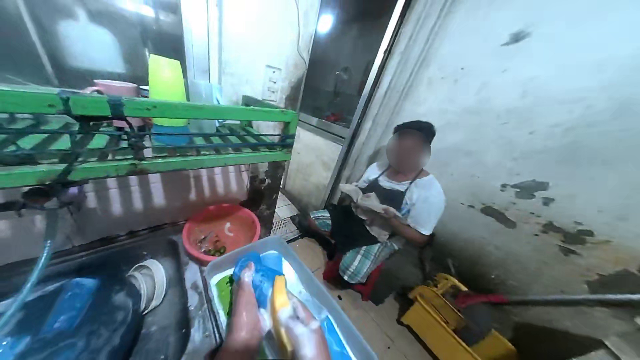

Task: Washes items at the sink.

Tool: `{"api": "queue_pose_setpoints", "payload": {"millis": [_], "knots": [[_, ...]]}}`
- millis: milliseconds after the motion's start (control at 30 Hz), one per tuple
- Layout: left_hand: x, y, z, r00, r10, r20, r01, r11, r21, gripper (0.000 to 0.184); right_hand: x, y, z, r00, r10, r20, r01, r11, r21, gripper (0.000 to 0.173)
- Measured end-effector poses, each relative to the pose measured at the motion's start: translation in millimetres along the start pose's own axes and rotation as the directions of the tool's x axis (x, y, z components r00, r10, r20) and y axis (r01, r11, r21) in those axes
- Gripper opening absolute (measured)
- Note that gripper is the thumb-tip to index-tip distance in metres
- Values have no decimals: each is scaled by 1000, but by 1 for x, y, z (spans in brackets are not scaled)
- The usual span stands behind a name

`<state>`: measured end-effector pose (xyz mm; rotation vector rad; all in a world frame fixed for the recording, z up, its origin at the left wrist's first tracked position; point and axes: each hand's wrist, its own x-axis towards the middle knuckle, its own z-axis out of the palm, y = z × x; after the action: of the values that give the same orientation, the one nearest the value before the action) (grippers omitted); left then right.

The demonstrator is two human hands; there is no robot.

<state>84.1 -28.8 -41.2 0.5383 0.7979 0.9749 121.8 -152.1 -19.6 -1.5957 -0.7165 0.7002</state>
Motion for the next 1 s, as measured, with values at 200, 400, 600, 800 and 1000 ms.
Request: {"api": "queue_pose_setpoints", "payload": {"millis": [200,400,600,800,1000], "knots": [[-3,-13,-12,999,-55,-3,54,979,199,51,35,26,8,860,-279,427,509,524,-683,29],[2,12,-25,924,-187,332,219,974,-60,51,34,-12,26,974,204,101,-227,830,510,19],[-10,-4,-5,980,-191,60,176,965,197,63,41,38,20,916,-220,335,401,524,-751,41],[4,1,-10,963,-228,143,207,967,151,60,42,12,32,995,-56,-88,63,995,77,17],[-17,-1,2,987,-135,91,105,956,273,75,47,43,17,924,-215,316,382,535,-754,44]]}}
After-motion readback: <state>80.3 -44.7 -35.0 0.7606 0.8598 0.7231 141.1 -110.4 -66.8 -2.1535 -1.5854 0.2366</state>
